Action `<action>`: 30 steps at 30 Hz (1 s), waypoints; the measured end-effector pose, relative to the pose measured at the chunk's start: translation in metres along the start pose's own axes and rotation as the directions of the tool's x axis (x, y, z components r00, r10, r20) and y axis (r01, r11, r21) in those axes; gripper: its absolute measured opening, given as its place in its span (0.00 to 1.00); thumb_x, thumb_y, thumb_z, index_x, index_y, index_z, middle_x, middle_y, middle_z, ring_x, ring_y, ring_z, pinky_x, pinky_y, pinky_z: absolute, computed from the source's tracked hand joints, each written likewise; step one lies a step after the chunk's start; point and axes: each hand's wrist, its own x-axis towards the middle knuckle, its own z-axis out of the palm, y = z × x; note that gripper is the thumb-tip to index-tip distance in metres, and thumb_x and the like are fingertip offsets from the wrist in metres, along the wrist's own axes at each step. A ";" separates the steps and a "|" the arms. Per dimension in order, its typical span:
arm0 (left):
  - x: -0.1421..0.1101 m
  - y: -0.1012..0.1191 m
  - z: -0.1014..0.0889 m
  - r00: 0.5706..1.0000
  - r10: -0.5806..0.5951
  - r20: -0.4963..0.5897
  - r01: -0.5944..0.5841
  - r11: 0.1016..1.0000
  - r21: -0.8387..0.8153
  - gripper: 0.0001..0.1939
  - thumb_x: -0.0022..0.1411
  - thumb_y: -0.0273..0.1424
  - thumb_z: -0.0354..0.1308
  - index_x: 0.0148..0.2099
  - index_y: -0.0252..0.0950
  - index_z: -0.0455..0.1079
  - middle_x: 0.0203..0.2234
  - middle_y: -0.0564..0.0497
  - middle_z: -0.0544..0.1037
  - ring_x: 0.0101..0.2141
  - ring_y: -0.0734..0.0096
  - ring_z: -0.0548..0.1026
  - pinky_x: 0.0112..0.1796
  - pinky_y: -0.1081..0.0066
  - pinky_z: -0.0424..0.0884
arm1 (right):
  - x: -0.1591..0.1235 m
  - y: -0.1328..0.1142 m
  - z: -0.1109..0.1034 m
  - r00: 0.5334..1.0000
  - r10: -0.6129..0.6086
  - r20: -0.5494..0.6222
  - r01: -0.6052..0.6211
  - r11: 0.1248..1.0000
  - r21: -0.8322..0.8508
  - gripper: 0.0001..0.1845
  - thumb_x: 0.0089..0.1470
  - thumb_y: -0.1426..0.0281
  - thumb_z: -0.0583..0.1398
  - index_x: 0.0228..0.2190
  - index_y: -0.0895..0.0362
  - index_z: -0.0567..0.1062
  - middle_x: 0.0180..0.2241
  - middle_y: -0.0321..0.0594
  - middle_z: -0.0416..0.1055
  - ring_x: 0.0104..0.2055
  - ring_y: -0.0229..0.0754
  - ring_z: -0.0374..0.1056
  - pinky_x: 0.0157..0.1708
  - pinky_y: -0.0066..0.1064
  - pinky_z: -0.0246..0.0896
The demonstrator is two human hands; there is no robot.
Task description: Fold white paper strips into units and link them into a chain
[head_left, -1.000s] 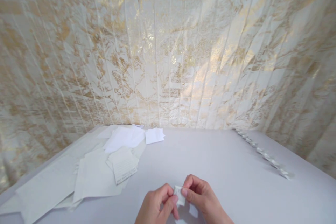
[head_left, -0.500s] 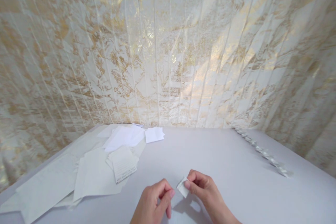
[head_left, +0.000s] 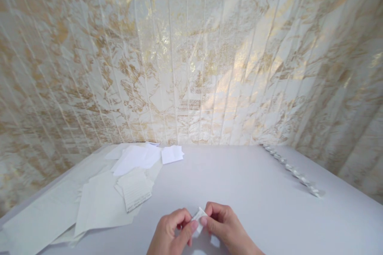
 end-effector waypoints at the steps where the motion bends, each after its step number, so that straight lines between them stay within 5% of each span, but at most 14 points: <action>1: 0.000 0.001 -0.001 1.000 -0.001 -0.003 0.001 1.000 0.006 0.25 0.65 0.51 0.51 0.22 0.39 0.63 0.17 0.57 0.68 0.24 0.70 0.66 0.31 0.73 0.59 | 0.000 -0.002 -0.001 1.000 0.006 -0.008 -0.006 1.000 -0.026 0.30 0.42 0.45 0.69 0.19 0.59 0.68 0.16 0.30 0.61 0.20 0.31 0.52 0.22 0.26 0.44; 6: 0.002 0.005 -0.001 0.999 -0.032 -0.010 0.032 0.999 -0.041 0.27 0.65 0.51 0.51 0.21 0.38 0.65 0.16 0.56 0.70 0.23 0.71 0.66 0.30 0.73 0.60 | -0.001 -0.005 -0.002 0.999 0.019 -0.048 -0.021 0.999 -0.028 0.30 0.42 0.45 0.69 0.19 0.59 0.70 0.11 0.28 0.60 0.15 0.29 0.49 0.19 0.24 0.43; 10: 0.003 -0.001 -0.001 0.999 -0.046 -0.011 0.045 0.996 -0.070 0.25 0.63 0.50 0.55 0.23 0.37 0.70 0.17 0.54 0.74 0.22 0.70 0.69 0.29 0.73 0.63 | -0.001 -0.002 0.000 0.999 0.054 0.005 -0.055 0.992 0.118 0.28 0.45 0.46 0.68 0.29 0.61 0.77 0.16 0.36 0.71 0.15 0.31 0.58 0.17 0.23 0.50; 13: 0.003 -0.007 -0.001 0.999 -0.018 -0.044 0.011 0.987 -0.160 0.19 0.61 0.48 0.60 0.38 0.36 0.78 0.26 0.51 0.80 0.29 0.67 0.74 0.35 0.71 0.68 | -0.001 -0.002 0.001 0.999 0.030 -0.013 -0.027 0.983 0.183 0.25 0.45 0.50 0.70 0.31 0.61 0.80 0.21 0.41 0.75 0.20 0.35 0.65 0.17 0.23 0.54; 16: 0.003 -0.011 0.002 0.993 -0.029 -0.118 -0.012 0.943 -0.334 0.24 0.56 0.49 0.65 0.49 0.39 0.75 0.31 0.51 0.79 0.34 0.65 0.75 0.40 0.69 0.69 | -0.003 -0.005 0.001 0.998 -0.018 -0.066 0.028 0.987 0.161 0.23 0.43 0.52 0.71 0.31 0.60 0.82 0.22 0.40 0.75 0.23 0.37 0.66 0.21 0.26 0.59; 20: 0.002 -0.012 0.006 0.990 -0.054 -0.129 -0.007 0.902 -0.432 0.23 0.55 0.52 0.65 0.40 0.38 0.75 0.28 0.54 0.75 0.33 0.68 0.72 0.40 0.70 0.67 | -0.004 -0.007 0.000 0.995 -0.049 -0.085 0.057 0.993 0.100 0.23 0.43 0.52 0.72 0.32 0.59 0.82 0.22 0.39 0.73 0.23 0.37 0.64 0.25 0.30 0.62; 30: -0.001 -0.005 0.003 0.986 -0.030 -0.164 -0.033 0.930 -0.367 0.20 0.56 0.50 0.65 0.39 0.39 0.75 0.30 0.53 0.74 0.35 0.65 0.72 0.41 0.72 0.67 | -0.003 -0.003 0.000 0.991 -0.127 -0.036 0.130 0.987 0.094 0.19 0.44 0.55 0.72 0.31 0.56 0.80 0.28 0.36 0.70 0.26 0.35 0.61 0.25 0.26 0.58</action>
